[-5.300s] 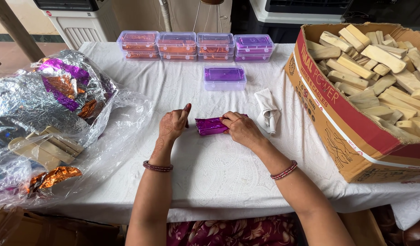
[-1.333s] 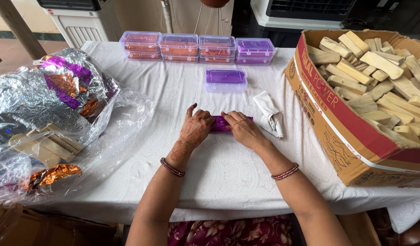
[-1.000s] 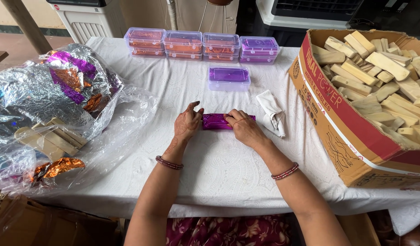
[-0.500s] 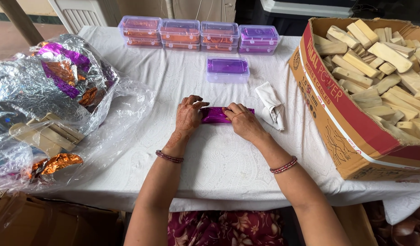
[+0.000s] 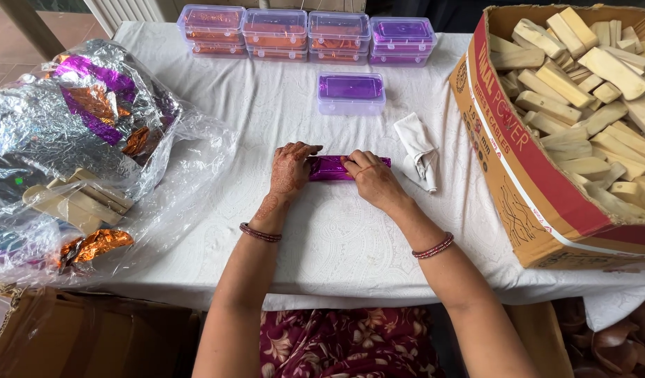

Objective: Clean wooden blocks with a cloth and wrap them in decorative foil before placing them into plastic containers.

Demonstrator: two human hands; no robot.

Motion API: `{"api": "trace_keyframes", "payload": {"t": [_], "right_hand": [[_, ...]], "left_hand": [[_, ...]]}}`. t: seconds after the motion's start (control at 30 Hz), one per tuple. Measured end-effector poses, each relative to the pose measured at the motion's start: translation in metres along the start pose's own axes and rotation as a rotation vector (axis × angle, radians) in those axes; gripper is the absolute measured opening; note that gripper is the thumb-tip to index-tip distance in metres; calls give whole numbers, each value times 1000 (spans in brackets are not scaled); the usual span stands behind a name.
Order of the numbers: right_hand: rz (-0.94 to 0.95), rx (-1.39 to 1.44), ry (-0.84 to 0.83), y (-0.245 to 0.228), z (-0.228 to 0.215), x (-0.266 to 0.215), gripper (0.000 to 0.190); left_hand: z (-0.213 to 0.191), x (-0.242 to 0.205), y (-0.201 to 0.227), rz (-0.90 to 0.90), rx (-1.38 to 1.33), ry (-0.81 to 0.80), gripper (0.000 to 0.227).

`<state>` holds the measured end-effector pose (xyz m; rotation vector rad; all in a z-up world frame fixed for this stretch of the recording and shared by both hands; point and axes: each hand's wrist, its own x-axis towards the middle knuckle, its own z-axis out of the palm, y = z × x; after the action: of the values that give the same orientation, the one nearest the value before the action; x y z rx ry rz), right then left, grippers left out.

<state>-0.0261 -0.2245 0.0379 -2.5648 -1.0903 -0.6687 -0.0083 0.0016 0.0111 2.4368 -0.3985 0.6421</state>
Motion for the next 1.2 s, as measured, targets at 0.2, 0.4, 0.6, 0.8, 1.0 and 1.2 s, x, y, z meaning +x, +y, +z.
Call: {"api": "trace_keyframes", "payload": {"t": [0.2,0.4,0.6,0.8,1.0,1.2], "right_hand": [[-13,12,4,-1,-5,-1,20],[19,9,-45,1,-3,-2,21],[-1,-12,-34,2,-3,-2,26],[5,10,-31,5,3,-2,23],[-77,-103,86,5,2,-1,25],[-44,-52,59,5,8,-3,22]], "left_hand": [[-21,12,4,182,168,-77,30],[-24,19,-7,528,463,-143,42],[-35,22,3,557,359,-128,41],[-38,28,7,582,389,-179,44],[-42,17,-4,587,452,-298,20],[-68,15,19,569,325,-331,27]]}}
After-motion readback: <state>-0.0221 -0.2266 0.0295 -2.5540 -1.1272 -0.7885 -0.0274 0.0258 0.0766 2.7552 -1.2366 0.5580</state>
